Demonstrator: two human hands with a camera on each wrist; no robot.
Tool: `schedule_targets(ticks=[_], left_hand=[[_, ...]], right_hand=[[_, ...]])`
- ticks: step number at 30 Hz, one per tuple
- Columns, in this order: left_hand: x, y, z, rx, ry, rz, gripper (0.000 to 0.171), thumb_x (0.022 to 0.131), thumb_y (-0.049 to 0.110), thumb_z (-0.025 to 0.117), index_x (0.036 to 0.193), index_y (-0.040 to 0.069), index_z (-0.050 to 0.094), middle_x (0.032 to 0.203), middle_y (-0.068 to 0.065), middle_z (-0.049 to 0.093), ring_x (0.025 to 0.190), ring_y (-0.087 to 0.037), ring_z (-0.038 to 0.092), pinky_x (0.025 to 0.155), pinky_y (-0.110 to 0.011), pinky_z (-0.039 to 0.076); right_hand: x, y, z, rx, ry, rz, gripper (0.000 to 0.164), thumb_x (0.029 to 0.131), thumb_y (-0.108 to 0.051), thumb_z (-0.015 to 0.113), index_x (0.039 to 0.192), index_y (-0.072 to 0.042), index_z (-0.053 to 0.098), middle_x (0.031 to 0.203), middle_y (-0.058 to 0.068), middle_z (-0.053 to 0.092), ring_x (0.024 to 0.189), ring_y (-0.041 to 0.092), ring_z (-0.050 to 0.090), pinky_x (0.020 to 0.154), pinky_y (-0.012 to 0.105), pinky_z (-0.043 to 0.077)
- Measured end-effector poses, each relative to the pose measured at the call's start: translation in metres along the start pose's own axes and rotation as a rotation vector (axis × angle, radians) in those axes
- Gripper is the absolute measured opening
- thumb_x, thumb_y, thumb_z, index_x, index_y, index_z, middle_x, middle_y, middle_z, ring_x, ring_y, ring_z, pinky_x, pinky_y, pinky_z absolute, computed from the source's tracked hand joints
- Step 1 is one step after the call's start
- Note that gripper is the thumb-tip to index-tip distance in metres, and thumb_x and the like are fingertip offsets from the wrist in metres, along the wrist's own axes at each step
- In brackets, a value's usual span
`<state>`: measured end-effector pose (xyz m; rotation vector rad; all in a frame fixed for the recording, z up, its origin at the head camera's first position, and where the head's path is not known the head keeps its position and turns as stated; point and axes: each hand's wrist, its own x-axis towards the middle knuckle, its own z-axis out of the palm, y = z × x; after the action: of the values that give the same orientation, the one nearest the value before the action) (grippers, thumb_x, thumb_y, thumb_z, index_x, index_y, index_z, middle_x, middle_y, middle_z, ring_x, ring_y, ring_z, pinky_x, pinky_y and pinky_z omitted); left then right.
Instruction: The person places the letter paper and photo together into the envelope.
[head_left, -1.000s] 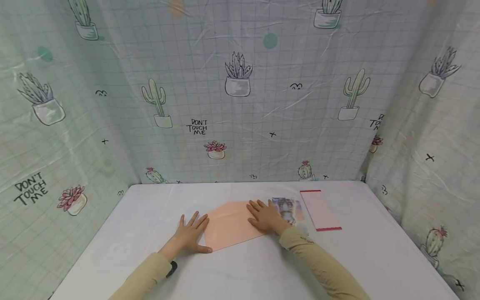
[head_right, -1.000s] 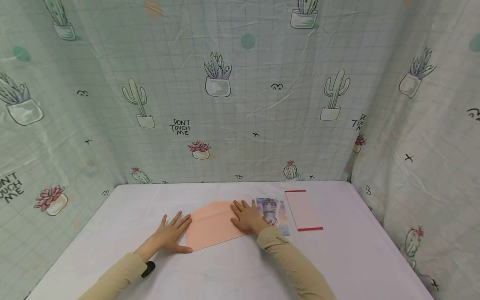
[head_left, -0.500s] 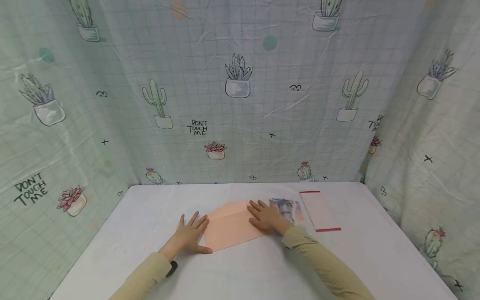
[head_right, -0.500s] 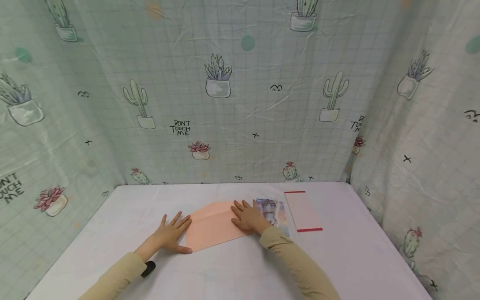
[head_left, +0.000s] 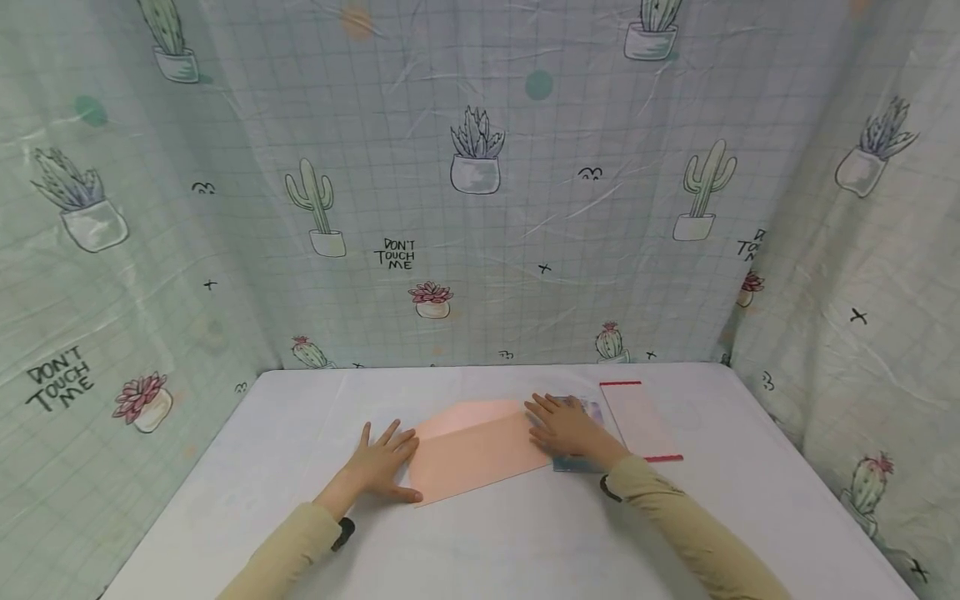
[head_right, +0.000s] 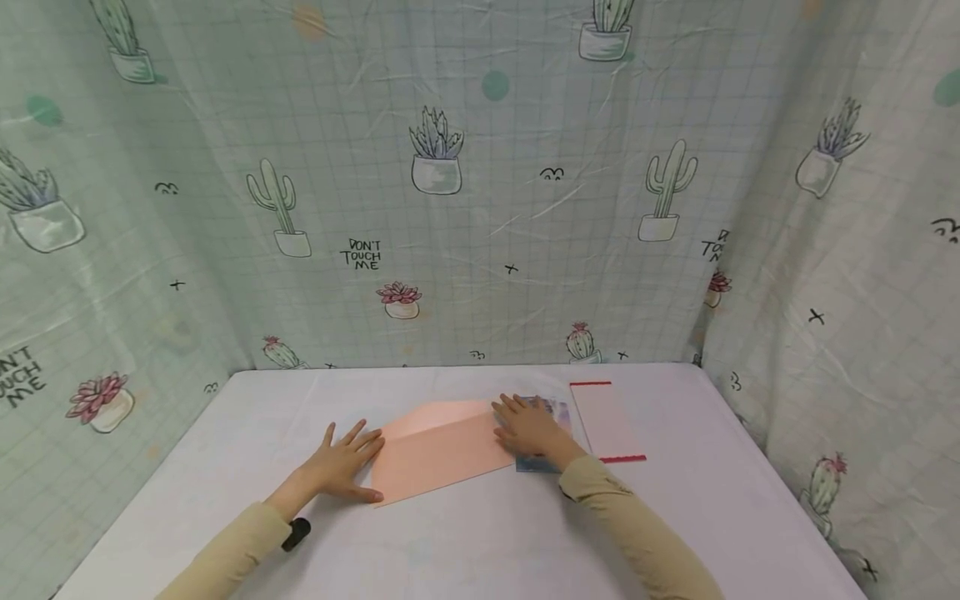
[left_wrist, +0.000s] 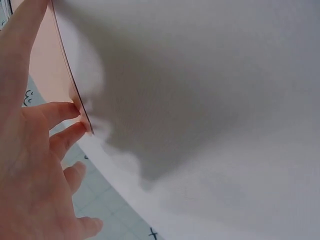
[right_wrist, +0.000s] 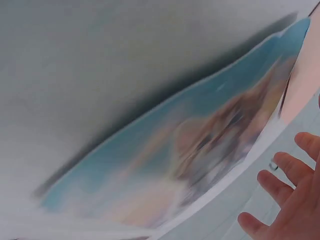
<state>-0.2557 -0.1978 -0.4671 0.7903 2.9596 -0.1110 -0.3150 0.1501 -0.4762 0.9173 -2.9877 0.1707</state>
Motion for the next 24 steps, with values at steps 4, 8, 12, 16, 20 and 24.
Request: schedule_targets(ticks=[4,8,12,16,20,24], left_hand=[[0.0,-0.001,0.002,-0.005,0.02,0.009,0.093,0.067,0.067,0.058,0.134,0.006,0.039,0.142,-0.008,0.036,0.135,-0.036,0.021,0.098,-0.069,0.013],[0.0,-0.001,0.003,0.012,0.044,0.016,0.092,0.067,0.068,0.057,0.133,0.006,0.04,0.141,-0.009,0.037,0.134,-0.036,0.023,0.098,-0.069,0.015],[-0.001,-0.001,0.002,0.021,0.052,0.013,0.092,0.067,0.068,0.056,0.133,0.006,0.041,0.141,-0.009,0.036,0.134,-0.037,0.022,0.098,-0.069,0.015],[-0.003,-0.001,0.002,0.016,0.059,0.016,0.091,0.068,0.067,0.057,0.133,0.006,0.041,0.141,-0.01,0.036,0.135,-0.037,0.021,0.098,-0.069,0.013],[-0.003,-0.002,0.005,0.041,0.068,0.022,0.091,0.068,0.068,0.055,0.133,0.006,0.041,0.141,-0.01,0.036,0.135,-0.035,0.022,0.098,-0.068,0.015],[-0.002,-0.003,0.01,0.056,0.069,0.018,0.092,0.069,0.07,0.052,0.135,0.008,0.039,0.143,-0.008,0.034,0.135,-0.032,0.022,0.099,-0.067,0.015]], right_hand=[[-0.006,0.012,-0.002,-0.049,0.063,0.012,0.052,0.092,-0.039,0.041,0.136,-0.011,0.037,0.14,0.012,0.039,0.127,0.033,0.038,0.097,0.062,0.027],[-0.011,0.021,-0.007,-0.089,0.106,0.02,0.051,0.092,-0.038,0.043,0.134,-0.01,0.04,0.136,0.012,0.044,0.124,0.032,0.041,0.094,0.062,0.029],[-0.016,0.029,-0.013,-0.082,0.12,0.032,0.051,0.091,-0.035,0.045,0.135,-0.009,0.039,0.136,0.013,0.044,0.125,0.033,0.039,0.096,0.062,0.027],[-0.02,0.036,-0.015,-0.11,0.119,0.039,0.052,0.092,-0.036,0.045,0.136,-0.01,0.037,0.137,0.012,0.042,0.126,0.032,0.038,0.098,0.062,0.027],[-0.024,0.04,-0.016,-0.138,0.113,0.039,0.051,0.092,-0.035,0.045,0.136,-0.01,0.038,0.136,0.012,0.043,0.125,0.032,0.039,0.097,0.061,0.028],[-0.027,0.043,-0.016,-0.148,0.115,0.032,0.05,0.091,-0.033,0.047,0.133,-0.008,0.04,0.133,0.014,0.046,0.123,0.033,0.041,0.095,0.062,0.029]])
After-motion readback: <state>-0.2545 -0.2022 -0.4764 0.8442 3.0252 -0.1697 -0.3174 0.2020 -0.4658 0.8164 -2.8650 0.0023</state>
